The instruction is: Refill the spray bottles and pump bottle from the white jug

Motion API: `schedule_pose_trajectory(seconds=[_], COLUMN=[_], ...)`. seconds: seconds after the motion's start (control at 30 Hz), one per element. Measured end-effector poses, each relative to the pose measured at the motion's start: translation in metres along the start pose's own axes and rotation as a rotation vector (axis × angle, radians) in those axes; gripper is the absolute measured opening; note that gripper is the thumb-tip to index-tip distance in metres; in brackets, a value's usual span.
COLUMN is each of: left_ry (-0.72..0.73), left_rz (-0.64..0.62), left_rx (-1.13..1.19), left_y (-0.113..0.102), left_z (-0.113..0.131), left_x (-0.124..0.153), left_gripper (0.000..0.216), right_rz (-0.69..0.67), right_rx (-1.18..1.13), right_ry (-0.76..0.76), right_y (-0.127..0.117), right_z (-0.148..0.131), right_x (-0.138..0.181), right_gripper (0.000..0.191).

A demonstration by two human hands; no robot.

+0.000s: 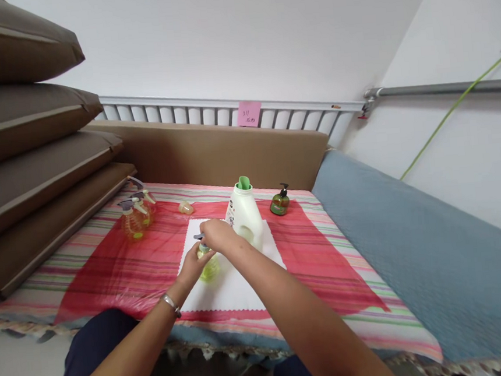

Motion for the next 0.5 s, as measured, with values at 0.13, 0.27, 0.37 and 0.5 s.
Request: schedule_pose_trajectory(seconds=[0.13, 0.27, 0.37, 0.5], left_ry=[0.004, 0.010, 0.012, 0.011], left_rz=[0.003, 0.007, 0.015, 0.010], left_rx=[0.014, 0.025, 0.030, 0.038], left_y=[0.0012, 0.0023, 0.0022, 0.0025], left_z=[0.0015, 0.0016, 0.0022, 0.0039], left_x=[-0.0004, -0.0009, -0.0008, -0.0002], left_gripper=[0.032, 0.033, 0.035, 0.037], right_rz=[-0.007, -0.017, -0.029, -0.036], right_rx=[0.016, 0.020, 0.014, -0.002], right_ry=[-0.008, -0.014, -0.022, -0.006], right_y=[-0.0024, -0.0007, 0.0017, 0.0033], right_z=[-0.0051, -0.0056, -0.0062, -0.0065], right_x=[0.0008, -0.0023, -0.0052, -0.0067], right_gripper=[0.024, 0.024, 0.025, 0.026])
Point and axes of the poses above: each hand's wrist, its own x-axis away from the middle knuckle, its own y-axis out of the palm, z = x × y, the point moved 2 cm from there along -x, towards the middle knuckle, and after that the axes turned 11 degrees about -x, right-handed, at the moved point
